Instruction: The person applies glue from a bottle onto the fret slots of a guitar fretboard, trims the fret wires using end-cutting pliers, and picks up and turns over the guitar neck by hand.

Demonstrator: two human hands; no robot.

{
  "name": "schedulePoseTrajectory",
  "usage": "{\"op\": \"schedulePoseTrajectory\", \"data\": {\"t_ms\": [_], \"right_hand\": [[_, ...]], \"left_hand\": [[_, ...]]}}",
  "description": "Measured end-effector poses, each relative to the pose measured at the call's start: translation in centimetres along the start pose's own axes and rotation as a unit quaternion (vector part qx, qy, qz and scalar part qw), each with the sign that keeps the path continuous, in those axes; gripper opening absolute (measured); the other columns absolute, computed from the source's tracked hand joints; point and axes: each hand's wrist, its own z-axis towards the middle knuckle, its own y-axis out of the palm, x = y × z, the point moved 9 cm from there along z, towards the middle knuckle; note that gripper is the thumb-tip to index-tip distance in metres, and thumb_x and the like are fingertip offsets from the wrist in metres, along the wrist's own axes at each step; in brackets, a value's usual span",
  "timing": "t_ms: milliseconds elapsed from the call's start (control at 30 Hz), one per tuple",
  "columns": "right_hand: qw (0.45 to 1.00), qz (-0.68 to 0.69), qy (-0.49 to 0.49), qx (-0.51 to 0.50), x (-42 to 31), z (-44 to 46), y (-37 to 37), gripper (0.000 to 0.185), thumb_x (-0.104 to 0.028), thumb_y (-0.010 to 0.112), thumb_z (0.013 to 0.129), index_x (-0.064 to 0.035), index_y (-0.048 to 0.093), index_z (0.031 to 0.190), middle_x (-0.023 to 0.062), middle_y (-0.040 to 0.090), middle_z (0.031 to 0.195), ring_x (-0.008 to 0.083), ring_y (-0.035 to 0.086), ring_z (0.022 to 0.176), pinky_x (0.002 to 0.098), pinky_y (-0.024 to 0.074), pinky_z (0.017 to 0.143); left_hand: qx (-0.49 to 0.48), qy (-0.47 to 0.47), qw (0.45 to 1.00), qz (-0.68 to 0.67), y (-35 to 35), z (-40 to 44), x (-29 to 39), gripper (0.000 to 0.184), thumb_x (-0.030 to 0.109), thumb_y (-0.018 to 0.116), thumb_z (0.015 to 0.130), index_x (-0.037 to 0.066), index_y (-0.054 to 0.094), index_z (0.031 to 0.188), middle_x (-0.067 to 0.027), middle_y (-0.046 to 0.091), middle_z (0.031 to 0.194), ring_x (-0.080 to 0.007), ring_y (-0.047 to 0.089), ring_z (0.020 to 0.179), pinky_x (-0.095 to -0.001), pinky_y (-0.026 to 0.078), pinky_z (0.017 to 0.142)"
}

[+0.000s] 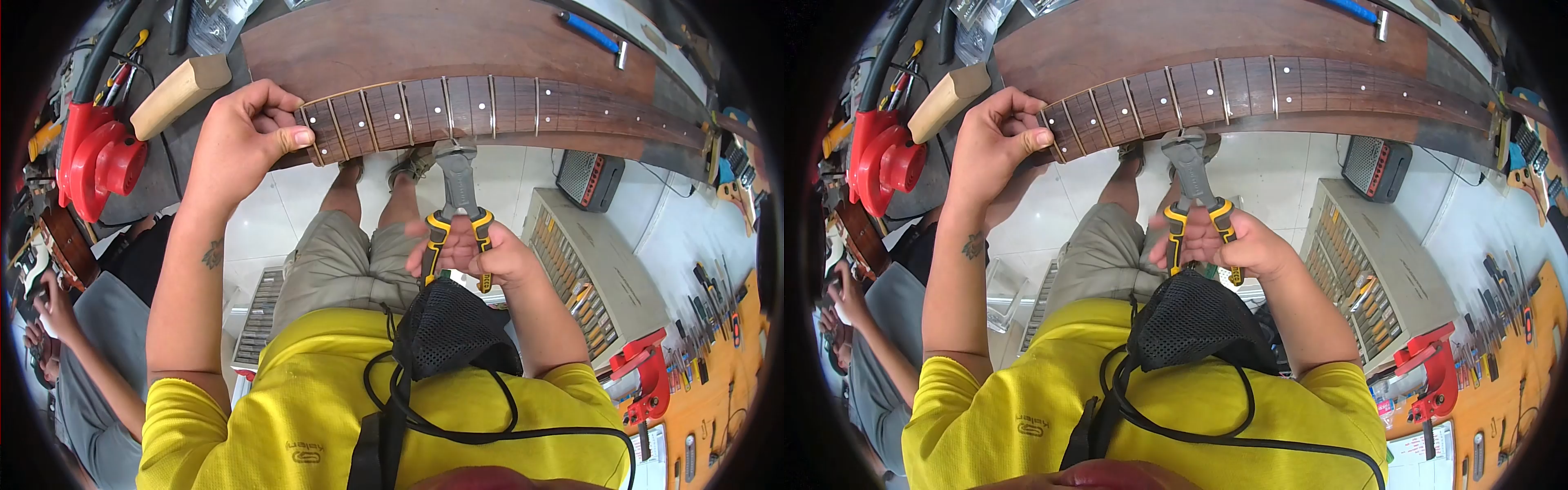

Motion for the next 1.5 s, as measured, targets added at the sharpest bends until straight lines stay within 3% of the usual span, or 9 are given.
{"op": "schedulePoseTrajectory", "data": {"t_ms": [167,433,667,767,1033,1167,1367,1433,1500], "right_hand": [[0.996,0.059,-0.027,-0.060,0.5,0.3,0.5,0.070,-0.016,0.070,0.081,0.0025,0.054,0.146,0.0206,0.067,0.133,0.0410,0.068,0.126,0.0538,0.0504,0.112],[0.995,0.060,-0.040,-0.062,0.9,0.9,0.0,0.073,-0.047,0.083,0.087,0.0033,0.060,0.135,0.0170,0.066,0.126,0.0365,0.073,0.110,0.0530,0.0582,0.100],[0.998,0.039,-0.019,-0.041,1.4,0.7,-0.8,0.067,-0.050,0.079,0.092,0.0022,0.061,0.131,0.0134,0.064,0.121,0.0302,0.072,0.104,0.0487,0.0604,0.095],[0.999,0.030,-0.018,-0.028,1.7,0.7,-1.2,0.063,-0.049,0.078,0.093,-0.0022,0.060,0.132,0.0173,0.063,0.116,0.0322,0.070,0.106,0.0573,0.0613,0.090],[1.000,0.029,0.000,0.010,2.0,0.8,-1.4,0.054,-0.043,0.072,0.093,0.0015,0.062,0.121,0.0155,0.064,0.105,0.0283,0.072,0.096,0.0516,0.0635,0.084],[0.999,-0.003,0.026,0.023,2.1,0.7,-1.6,0.054,-0.044,0.074,0.090,0.0023,0.063,0.115,0.0151,0.065,0.104,0.0273,0.072,0.093,0.0499,0.0638,0.082],[0.989,0.086,-0.033,-0.112,1.3,0.8,-0.2,0.070,-0.036,0.080,0.083,0.0041,0.059,0.137,0.0194,0.065,0.111,0.0314,0.069,0.105,0.0490,0.0583,0.098],[0.985,0.110,-0.041,-0.126,1.2,0.3,-0.1,0.090,-0.032,0.080,0.082,0.0038,0.045,0.157,0.0251,0.065,0.120,0.0354,0.068,0.115,0.0487,0.0541,0.103],[0.990,0.086,-0.010,-0.110,1.4,0.2,-0.1,0.095,-0.032,0.079,0.082,0.0034,0.039,0.161,0.0277,0.065,0.123,0.0367,0.068,0.116,0.0486,0.0540,0.102]], "left_hand": [[0.012,-0.037,0.999,-0.013,0.2,-0.5,0.8,0.027,-0.005,0.085,0.083,-0.004,0.070,0.106,0.0013,0.068,0.088,-0.0031,0.056,0.076,-0.0228,0.051,0.073],[-0.001,-0.029,0.999,-0.030,0.1,-0.4,0.2,0.031,0.001,0.088,0.083,-0.002,0.070,0.107,0.0021,0.068,0.088,-0.0024,0.061,0.076,-0.0213,0.051,0.071],[-0.009,-0.025,1.000,0.000,-0.1,0.1,-0.4,0.029,-0.001,0.087,0.083,-0.002,0.070,0.107,0.0016,0.070,0.093,-0.0008,0.061,0.077,-0.0197,0.050,0.071],[-0.010,-0.028,0.999,0.014,-0.1,0.0,-0.3,0.029,-0.003,0.086,0.084,-0.002,0.070,0.107,0.0013,0.071,0.093,-0.0005,0.061,0.077,-0.0195,0.050,0.072],[-0.009,-0.025,1.000,0.013,-0.1,0.0,-0.3,0.028,-0.004,0.085,0.083,-0.002,0.070,0.106,0.0014,0.071,0.094,-0.0002,0.057,0.074,-0.0194,0.049,0.070],[0.009,-0.016,1.000,0.018,-0.1,-0.1,0.1,0.027,-0.001,0.088,0.082,-0.002,0.072,0.104,0.0021,0.070,0.083,-0.0013,0.056,0.070,-0.0215,0.049,0.065],[0.005,-0.015,1.000,0.003,-0.1,-0.2,-0.1,0.027,-0.002,0.088,0.082,-0.003,0.072,0.104,0.0014,0.071,0.084,-0.0013,0.057,0.071,-0.0213,0.049,0.066],[0.005,-0.018,1.000,0.004,-0.2,-0.1,-0.1,0.027,-0.002,0.088,0.082,-0.003,0.072,0.104,0.0013,0.071,0.084,-0.0013,0.057,0.071,-0.0213,0.049,0.066],[0.013,-0.012,1.000,-0.001,-0.2,-0.1,-0.1,0.027,-0.002,0.088,0.082,-0.003,0.072,0.103,0.0014,0.071,0.085,-0.0013,0.057,0.071,-0.0213,0.049,0.066]]}}
